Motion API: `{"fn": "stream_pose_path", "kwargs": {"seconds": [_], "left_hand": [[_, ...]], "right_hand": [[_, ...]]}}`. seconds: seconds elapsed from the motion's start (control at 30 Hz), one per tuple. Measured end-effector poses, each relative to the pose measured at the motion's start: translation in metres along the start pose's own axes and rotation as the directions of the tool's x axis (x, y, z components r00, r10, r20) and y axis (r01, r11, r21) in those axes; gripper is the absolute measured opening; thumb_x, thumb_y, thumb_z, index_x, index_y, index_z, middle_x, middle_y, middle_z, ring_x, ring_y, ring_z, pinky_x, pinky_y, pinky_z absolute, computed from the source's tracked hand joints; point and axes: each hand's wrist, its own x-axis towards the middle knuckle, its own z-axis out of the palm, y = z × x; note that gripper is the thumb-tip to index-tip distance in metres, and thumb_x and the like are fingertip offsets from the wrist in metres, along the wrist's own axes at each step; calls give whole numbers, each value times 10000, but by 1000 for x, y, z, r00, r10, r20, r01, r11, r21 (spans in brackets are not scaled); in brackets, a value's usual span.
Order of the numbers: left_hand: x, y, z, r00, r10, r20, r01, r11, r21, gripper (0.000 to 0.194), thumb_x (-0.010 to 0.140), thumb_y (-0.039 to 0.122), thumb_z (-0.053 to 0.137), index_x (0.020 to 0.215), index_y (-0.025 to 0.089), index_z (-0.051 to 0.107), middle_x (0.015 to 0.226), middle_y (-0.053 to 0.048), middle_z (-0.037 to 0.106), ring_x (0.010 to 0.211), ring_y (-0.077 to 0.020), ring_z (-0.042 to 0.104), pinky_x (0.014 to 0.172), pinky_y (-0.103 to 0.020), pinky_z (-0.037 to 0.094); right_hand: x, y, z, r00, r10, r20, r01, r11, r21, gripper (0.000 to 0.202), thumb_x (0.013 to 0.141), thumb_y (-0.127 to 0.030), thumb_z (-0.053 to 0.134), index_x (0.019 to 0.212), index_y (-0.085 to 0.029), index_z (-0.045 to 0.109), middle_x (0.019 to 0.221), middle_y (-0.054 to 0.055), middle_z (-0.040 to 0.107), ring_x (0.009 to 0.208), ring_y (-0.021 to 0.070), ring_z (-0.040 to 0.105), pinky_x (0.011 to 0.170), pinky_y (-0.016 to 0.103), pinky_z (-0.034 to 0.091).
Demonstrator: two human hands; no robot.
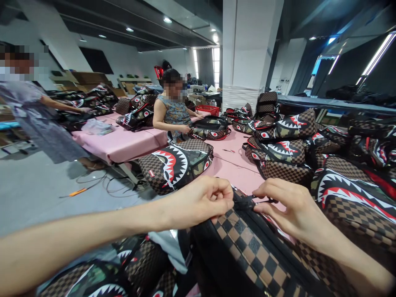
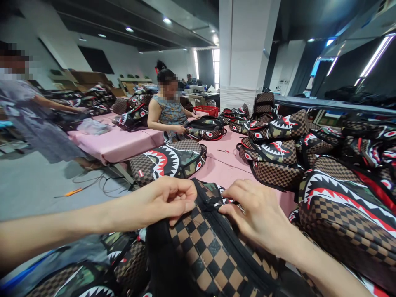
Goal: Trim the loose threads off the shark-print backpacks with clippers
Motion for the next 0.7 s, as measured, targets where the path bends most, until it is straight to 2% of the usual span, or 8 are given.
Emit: {"fn": "stream_pose_path", "kwargs": {"seconds": [0.13,0.27,0.47,0.53,0.57,0.6,0.67,0.7], "left_hand": [[0,-1,-1,1000,5,0,-5,1000,-27,124,726,243,492,644,158,454,500,59,460,480,-60,418,464,-165,302],[0,0,0,1000,6,-3,-7,999,-39,115,707,221,497,623,155,454,488,70,428,463,-49,354,443,-164,263],[4,-1,2,999,42,19,-42,999,-20,145,751,241,493,636,159,464,479,66,443,448,-54,384,435,-166,297],[3,-5,-6,992,115,-48,-110,990,87,178,797,278,478,665,161,502,500,46,492,470,-76,451,457,-183,358],[2,-9,-11,970,198,-141,-171,968,184,189,822,291,461,702,165,535,536,30,534,507,-93,497,490,-200,400],[0,-14,-16,910,325,-256,-239,918,315,190,843,290,442,765,174,573,591,13,578,560,-113,542,538,-222,439],[-7,-28,-20,677,602,-424,-274,740,614,218,872,268,417,986,226,598,767,-16,647,726,-150,606,691,-280,487],[-12,-37,-19,560,717,-415,-267,631,729,278,887,288,398,1112,254,558,865,-33,657,819,-170,612,780,-319,483]], "right_hand": [[10,-2,-6,994,-110,27,112,987,-116,196,886,-298,489,825,-185,637,760,50,624,694,144,556,618,241,391],[10,1,-10,993,-107,54,114,981,-158,212,894,-302,477,806,-188,632,764,48,626,695,142,549,635,247,380],[11,-1,-5,993,-108,42,112,990,-84,211,892,-293,482,788,-182,629,728,40,608,692,137,535,642,253,376],[8,4,-3,999,-36,20,35,999,15,203,884,-292,494,770,-183,622,712,31,607,678,131,536,630,247,383],[4,9,-2,999,43,-5,-43,996,84,192,877,-302,503,777,-186,620,724,28,614,683,130,544,629,243,393],[-2,16,-2,988,146,-41,-138,977,161,180,866,-320,517,794,-191,619,749,28,623,697,133,555,634,241,407],[-20,34,1,921,371,-122,-317,893,321,185,817,-373,569,863,-201,620,843,38,640,767,154,578,668,249,438],[-32,44,3,870,468,-154,-380,836,395,236,777,-397,608,915,-206,619,892,44,640,801,166,582,681,255,449]]}}
